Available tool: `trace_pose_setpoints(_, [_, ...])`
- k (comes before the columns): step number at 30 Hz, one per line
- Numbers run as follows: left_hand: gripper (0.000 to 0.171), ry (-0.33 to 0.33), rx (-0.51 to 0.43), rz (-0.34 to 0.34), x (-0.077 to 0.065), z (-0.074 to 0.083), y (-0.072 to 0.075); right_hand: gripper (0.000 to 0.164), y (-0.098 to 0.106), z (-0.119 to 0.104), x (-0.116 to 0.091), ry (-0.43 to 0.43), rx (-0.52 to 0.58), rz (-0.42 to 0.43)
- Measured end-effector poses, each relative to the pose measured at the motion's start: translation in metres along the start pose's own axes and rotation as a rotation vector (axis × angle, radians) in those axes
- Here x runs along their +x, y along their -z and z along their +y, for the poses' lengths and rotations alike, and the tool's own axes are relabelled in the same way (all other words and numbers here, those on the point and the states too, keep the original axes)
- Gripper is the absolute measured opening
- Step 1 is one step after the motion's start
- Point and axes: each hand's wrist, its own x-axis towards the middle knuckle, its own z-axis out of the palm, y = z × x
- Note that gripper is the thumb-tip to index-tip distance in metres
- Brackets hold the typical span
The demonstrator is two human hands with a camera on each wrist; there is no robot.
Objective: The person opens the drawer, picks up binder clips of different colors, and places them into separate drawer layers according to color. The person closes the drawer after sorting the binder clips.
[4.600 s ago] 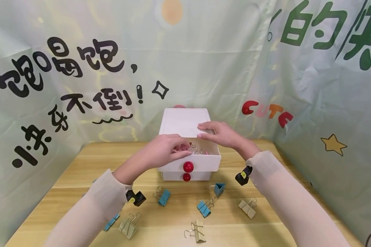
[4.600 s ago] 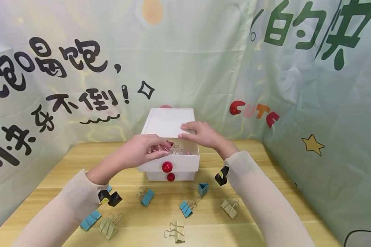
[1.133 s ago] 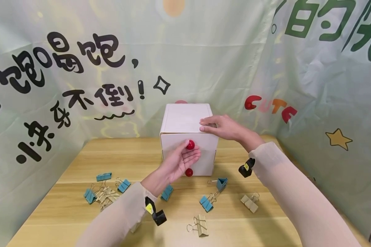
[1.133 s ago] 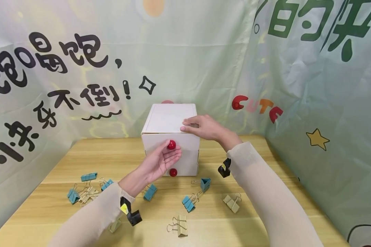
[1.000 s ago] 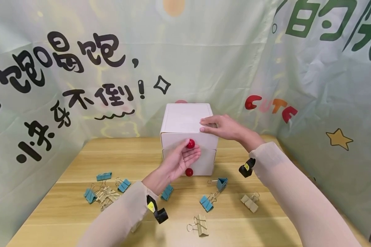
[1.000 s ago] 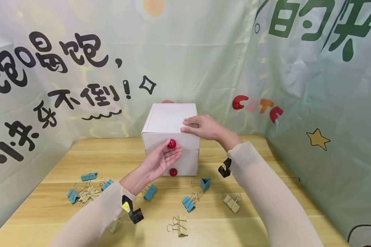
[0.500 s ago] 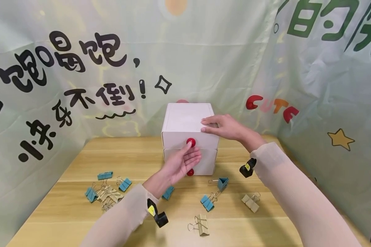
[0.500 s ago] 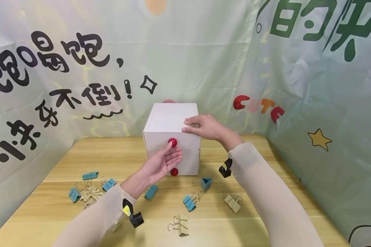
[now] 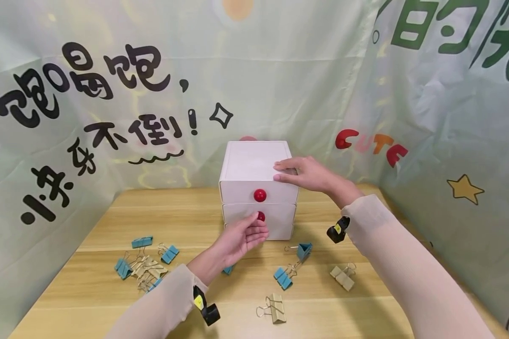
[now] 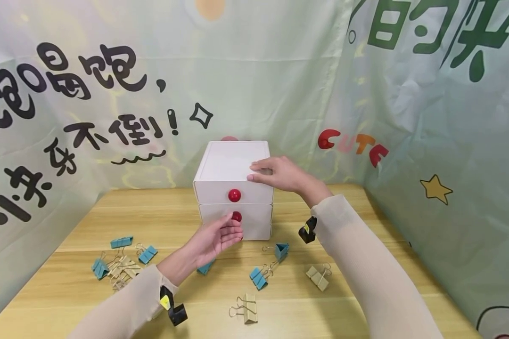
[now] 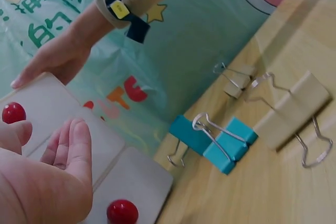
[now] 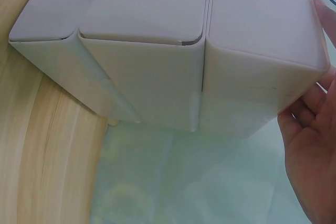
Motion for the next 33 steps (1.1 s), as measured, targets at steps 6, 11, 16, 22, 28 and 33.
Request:
trace_pose_setpoints(6, [0.054,0.055,0.015,0.005,0.003,-0.005,0.008,0.061,0.000,0.000,0.001,-0.011,-0.004,-0.003])
trace_pose_setpoints(11, [0.059,0.069,-0.025,0.001,0.011,-0.006,0.008,0.060,0.002,-0.001,0.002,-0.006,0.004,-0.007])
trace_pose_setpoints(16, [0.054,0.061,-0.062,0.006,0.016,-0.006,0.006,0.058,0.001,-0.003,0.001,-0.021,0.021,-0.007])
trace_pose_setpoints(22, [0.046,0.047,-0.096,0.021,0.017,-0.006,0.003,0.058,0.000,-0.002,0.001,-0.012,0.019,-0.005])
trace_pose_setpoints(28, [0.044,0.038,-0.099,0.037,0.014,-0.010,0.001,0.057,-0.001,-0.002,0.000,-0.014,0.023,-0.006])
trace_pose_setpoints(33, [0.047,0.052,-0.084,0.036,0.008,-0.015,0.000,0.057,-0.001,0.000,0.002,-0.010,0.022,-0.010])
